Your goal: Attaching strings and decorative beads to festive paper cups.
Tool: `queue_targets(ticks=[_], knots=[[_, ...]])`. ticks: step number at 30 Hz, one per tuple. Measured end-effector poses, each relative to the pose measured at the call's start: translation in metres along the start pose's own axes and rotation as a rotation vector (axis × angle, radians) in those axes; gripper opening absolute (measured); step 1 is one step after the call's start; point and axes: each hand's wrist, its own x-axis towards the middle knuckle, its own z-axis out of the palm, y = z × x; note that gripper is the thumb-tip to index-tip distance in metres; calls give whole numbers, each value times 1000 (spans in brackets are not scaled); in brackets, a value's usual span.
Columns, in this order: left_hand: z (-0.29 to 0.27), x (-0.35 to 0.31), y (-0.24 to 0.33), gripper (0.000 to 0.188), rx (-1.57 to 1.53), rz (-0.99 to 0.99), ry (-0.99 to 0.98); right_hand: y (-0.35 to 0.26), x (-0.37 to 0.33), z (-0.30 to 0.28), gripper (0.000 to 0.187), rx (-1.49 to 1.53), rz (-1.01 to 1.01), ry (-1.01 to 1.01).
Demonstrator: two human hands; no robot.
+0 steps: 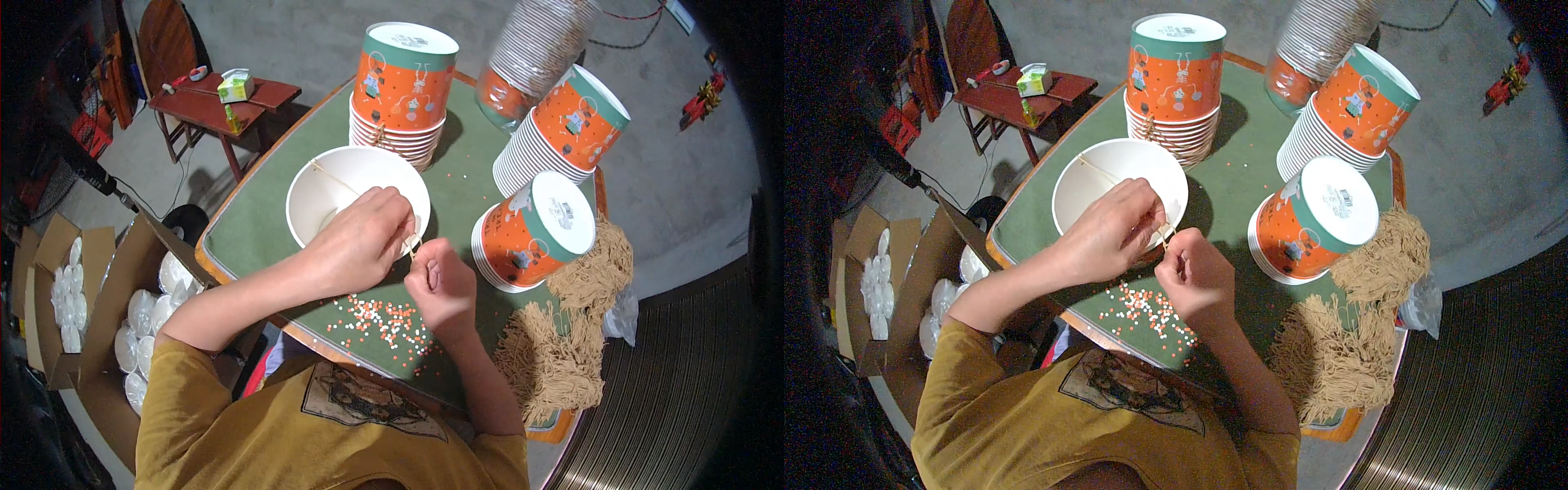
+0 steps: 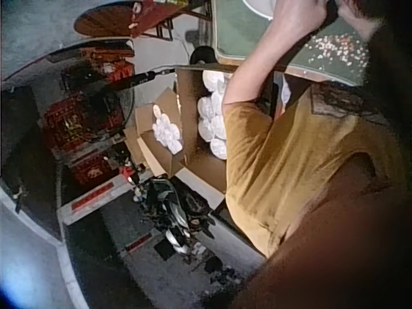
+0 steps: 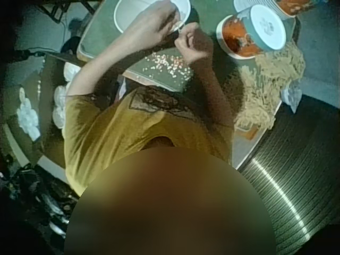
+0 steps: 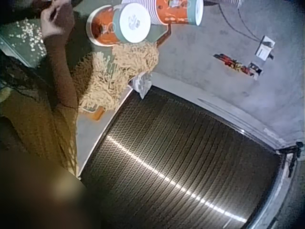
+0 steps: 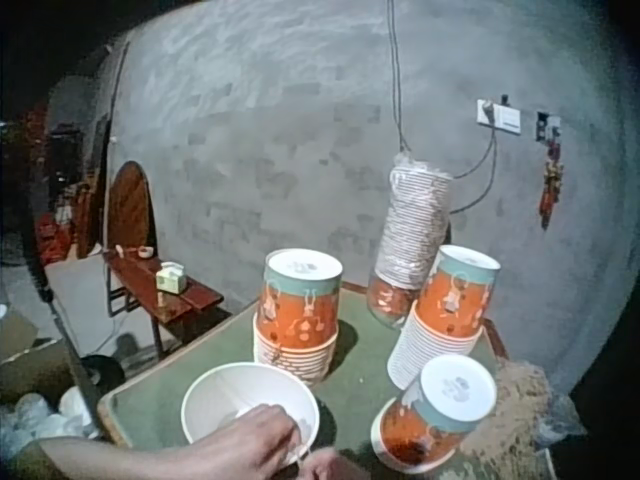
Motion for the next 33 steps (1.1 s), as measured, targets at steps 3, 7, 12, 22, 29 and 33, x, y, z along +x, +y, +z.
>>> queue_targets(ticks=[3,7,12,22,29,33], knots=[[2,-1,-2,11,18,17,20,-6,-3,6,16,-62,-34,26],[-5,0,-3,13,19,23,-17,-5,-11,10,12,52,54,72],[-15,-6,-2,12,18,24,-54,-3,-12,10,9,-58,-97,160],[19,-85,39,18,-468,-434,7,-19,-26,4,10,-299,-183,61],[24,-74,25,24,-1170,-850,11,-21,-34,11,27,-468,-414,-39],[30,-71,21,22,-1360,-933,56,-17,-36,13,36,-501,-495,-92]])
